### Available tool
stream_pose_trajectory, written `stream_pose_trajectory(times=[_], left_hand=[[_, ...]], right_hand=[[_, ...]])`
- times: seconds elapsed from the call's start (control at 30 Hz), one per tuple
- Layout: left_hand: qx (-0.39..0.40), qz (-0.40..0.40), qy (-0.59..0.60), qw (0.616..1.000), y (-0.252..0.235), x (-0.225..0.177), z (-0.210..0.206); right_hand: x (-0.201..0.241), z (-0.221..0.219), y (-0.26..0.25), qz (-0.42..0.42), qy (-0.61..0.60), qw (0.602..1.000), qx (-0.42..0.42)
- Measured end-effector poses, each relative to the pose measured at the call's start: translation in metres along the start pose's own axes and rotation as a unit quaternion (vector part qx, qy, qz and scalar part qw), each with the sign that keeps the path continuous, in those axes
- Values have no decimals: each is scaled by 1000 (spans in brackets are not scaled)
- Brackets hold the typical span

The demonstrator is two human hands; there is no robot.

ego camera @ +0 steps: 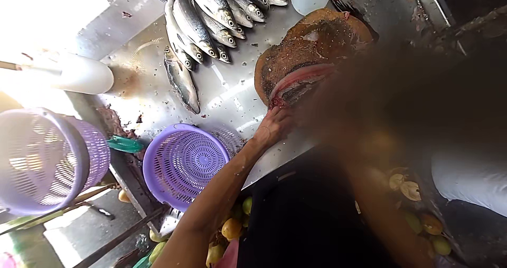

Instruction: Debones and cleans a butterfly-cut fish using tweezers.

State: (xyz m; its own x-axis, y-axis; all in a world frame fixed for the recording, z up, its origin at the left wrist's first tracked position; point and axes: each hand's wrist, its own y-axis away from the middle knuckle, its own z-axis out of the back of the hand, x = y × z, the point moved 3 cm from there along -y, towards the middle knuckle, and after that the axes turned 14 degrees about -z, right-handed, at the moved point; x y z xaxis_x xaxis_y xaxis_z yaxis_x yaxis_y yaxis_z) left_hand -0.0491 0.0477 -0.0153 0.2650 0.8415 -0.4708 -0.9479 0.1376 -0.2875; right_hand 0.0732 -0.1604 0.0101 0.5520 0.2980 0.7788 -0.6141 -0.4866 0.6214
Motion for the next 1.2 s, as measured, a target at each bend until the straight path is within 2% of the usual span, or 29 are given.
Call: stream_pose_trajectory(times=[0.07, 0.13, 0.23, 0.3, 0.4, 0.47, 0.53, 0.6, 0.8, 0.9, 0.97, 1.0, 1.07, 1.13, 1.2], left_hand=[[13, 23, 3, 1000, -1, 0, 2], [25, 40, -5, 999, -2, 0, 3], [30, 49, -6, 998, -1, -3, 1], [25, 46, -11, 999, 0, -3, -1], [16, 38, -23, 999, 1, -5, -4], [17, 38, -28, 999, 1, -5, -4], [17, 39, -39, 998, 1, -5, -5], [10, 37, -50, 998, 2, -3, -6], [5, 26, -48, 998, 5, -2, -7], [6, 28, -47, 999, 5, -2, -6], [0, 30, -39, 999, 5, -3, -5], [-7, 32, -32, 999, 4, -3, -3], [-14, 41, -19, 999, 5, -4, -2], [-17, 45, -18, 999, 5, 0, -2], [-21, 50, -21, 998, 4, 0, -3]], right_hand=[[-7, -1, -5, -94, -71, 993, 20], [-3, -12, 6, -137, -99, 980, 109], [-1, -33, 21, -253, -163, 928, 218], [-5, -43, 20, -316, -205, 897, 231], [-11, -50, 12, -346, -250, 876, 225], [-13, -52, 6, -338, -245, 880, 227], [-13, -50, 3, -295, -206, 903, 235], [-7, -47, 9, -260, -161, 926, 223], [9, -29, 30, -210, -139, 952, 176], [18, -17, 27, -49, -47, 993, 101], [20, -6, 15, 59, 5, 998, 16], [16, 0, 5, 65, 0, 998, -19], [2, 6, -16, -43, -89, 994, -40], [0, -1, -16, -106, -127, 986, 26], [2, -17, 0, -159, -135, 967, 146]])
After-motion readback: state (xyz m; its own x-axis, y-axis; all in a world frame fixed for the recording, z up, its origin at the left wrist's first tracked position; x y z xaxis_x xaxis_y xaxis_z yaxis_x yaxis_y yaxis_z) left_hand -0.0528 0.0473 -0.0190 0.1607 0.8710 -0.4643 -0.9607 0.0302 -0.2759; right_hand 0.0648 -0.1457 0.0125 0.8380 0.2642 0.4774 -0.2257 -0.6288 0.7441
